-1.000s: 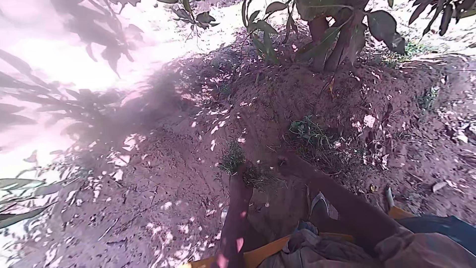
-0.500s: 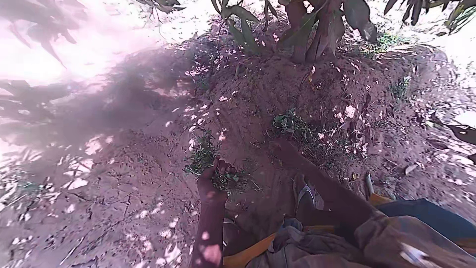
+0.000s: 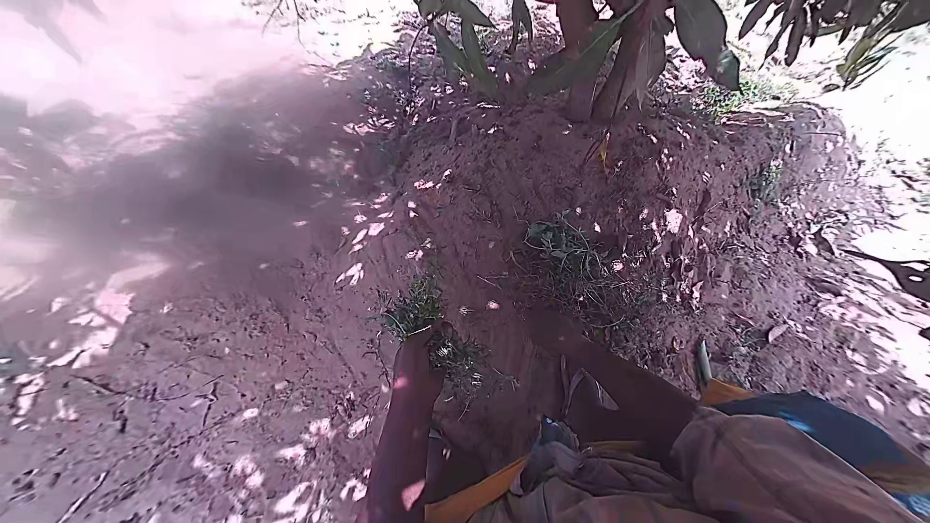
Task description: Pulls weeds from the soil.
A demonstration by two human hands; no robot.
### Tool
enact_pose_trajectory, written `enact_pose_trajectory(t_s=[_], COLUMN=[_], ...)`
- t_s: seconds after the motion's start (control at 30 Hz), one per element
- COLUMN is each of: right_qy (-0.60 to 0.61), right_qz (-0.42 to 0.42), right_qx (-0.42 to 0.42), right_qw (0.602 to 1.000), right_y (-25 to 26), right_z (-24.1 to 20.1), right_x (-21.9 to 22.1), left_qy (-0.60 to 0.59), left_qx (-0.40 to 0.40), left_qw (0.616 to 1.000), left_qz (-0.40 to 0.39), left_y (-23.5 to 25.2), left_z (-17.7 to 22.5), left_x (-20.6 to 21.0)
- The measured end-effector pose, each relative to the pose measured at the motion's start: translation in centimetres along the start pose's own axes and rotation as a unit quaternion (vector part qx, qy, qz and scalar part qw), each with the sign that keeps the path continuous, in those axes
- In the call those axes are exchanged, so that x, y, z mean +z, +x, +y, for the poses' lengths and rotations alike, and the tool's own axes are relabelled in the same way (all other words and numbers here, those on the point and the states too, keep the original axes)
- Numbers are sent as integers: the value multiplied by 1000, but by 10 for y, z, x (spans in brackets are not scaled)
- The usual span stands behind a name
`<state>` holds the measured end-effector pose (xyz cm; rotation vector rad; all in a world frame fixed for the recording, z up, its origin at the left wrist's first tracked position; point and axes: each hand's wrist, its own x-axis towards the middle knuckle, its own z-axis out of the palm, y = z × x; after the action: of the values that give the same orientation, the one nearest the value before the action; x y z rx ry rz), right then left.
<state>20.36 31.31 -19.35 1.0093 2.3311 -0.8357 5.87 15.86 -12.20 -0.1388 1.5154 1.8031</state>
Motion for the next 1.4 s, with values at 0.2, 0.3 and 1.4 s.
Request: enact_pose_trajectory(t_s=[0.2,0.3,1.4], right_qy=[-7,-19,137], right_qz=[16,18,68], right_qx=[-17,-59,-97], right_qw=[1000,998,983], right_y=[-13,-17,-26], right_z=[-8,-30,-33], right_x=[8,1,-39], left_qy=[6,1,-24], left_qx=[3,-1,36], left_qw=[1000,1000,998], left_qz=[2,17,37], left_y=[-2,-3,3], left_z=[1,1,1], left_x=[-4,-3,-13])
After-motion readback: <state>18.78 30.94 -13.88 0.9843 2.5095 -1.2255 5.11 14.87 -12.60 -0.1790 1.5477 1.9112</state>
